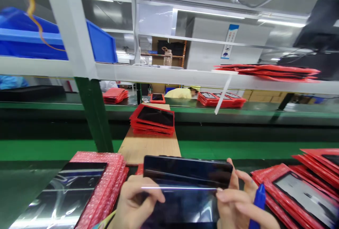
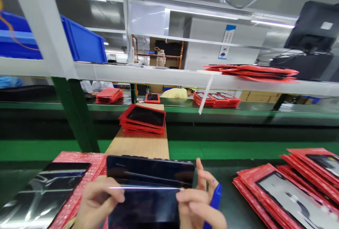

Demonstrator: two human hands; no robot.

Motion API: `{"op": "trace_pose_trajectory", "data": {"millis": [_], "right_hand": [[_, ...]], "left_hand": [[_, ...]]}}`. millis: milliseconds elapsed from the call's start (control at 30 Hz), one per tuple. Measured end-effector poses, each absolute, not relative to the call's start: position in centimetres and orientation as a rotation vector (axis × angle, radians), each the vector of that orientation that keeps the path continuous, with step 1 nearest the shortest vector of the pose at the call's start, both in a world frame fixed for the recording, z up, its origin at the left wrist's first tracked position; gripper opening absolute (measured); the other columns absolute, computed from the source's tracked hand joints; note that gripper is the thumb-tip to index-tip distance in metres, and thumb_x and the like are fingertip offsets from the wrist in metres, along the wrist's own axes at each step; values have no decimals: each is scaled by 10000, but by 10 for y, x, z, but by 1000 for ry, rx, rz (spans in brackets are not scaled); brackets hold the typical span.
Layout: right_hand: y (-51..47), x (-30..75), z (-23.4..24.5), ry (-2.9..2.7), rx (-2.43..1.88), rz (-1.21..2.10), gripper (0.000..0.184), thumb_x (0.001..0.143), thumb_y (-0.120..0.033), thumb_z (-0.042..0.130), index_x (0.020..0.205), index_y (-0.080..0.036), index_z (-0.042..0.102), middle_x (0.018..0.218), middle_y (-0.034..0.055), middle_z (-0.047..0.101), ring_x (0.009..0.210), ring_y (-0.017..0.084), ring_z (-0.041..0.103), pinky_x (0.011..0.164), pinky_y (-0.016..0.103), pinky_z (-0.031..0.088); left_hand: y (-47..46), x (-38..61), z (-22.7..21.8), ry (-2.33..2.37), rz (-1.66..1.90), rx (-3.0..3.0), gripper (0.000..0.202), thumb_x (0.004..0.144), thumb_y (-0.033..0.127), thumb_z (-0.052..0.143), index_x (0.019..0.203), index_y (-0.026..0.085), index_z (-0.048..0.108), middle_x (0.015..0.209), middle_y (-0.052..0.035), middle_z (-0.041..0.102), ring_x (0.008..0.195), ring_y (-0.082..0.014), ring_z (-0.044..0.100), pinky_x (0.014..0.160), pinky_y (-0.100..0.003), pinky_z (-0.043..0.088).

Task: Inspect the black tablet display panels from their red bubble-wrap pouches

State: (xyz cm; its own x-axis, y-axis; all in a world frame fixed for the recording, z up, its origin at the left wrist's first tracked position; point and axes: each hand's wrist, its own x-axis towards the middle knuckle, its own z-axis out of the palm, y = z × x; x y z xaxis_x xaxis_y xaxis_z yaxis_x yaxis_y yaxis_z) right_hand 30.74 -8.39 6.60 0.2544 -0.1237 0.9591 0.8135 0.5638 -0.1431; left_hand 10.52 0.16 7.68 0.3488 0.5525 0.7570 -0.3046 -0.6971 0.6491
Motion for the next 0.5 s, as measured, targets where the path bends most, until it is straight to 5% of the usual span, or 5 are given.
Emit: {"op": "trace_pose_trajectory", "data": {"millis": [133, 233, 333, 500], "right_hand": [[-72, 322, 74, -1071, -700, -510, 234, 730, -111, 772, 853, -201, 594, 631, -73, 688, 545, 132, 640, 949, 486, 531], [-66, 327, 69, -941, -738, -254, 285, 684, -221, 835, 859, -229, 610, 655, -81, 695, 520, 123, 597, 1007, 506, 484], [-65, 327, 63, -847, -777, -78, 320, 636, -278, 861, 845, -261, 619, 668, -81, 690, 598, 143, 602, 1009, 478, 476], [-63, 328, 60, -801, -818, 19, 288, 637, -296, 839, 823, -287, 619, 629, -62, 642, 610, 162, 585, 652, 352, 568]], "left_hand": [[-24, 122, 67, 279, 1417, 1449, 70, 876, 296, 655, 913, 262, 607, 768, 13, 667, 630, -90, 597, 605, -178, 443], [-37, 134, 59, 216, 1287, 1266, 304, 879, 437, 618, 1104, 288, 479, 886, -51, 672, 668, -147, 657, 616, -247, 500], [-41, 135, 56, 316, 1273, 1313, 552, 840, 416, 649, 1328, 264, 440, 940, -116, 685, 694, -222, 696, 646, -321, 560], [-41, 120, 54, 412, 1275, 1519, 838, 739, 322, 753, 1486, 298, 374, 979, -129, 722, 680, -269, 706, 617, -357, 593]]}}
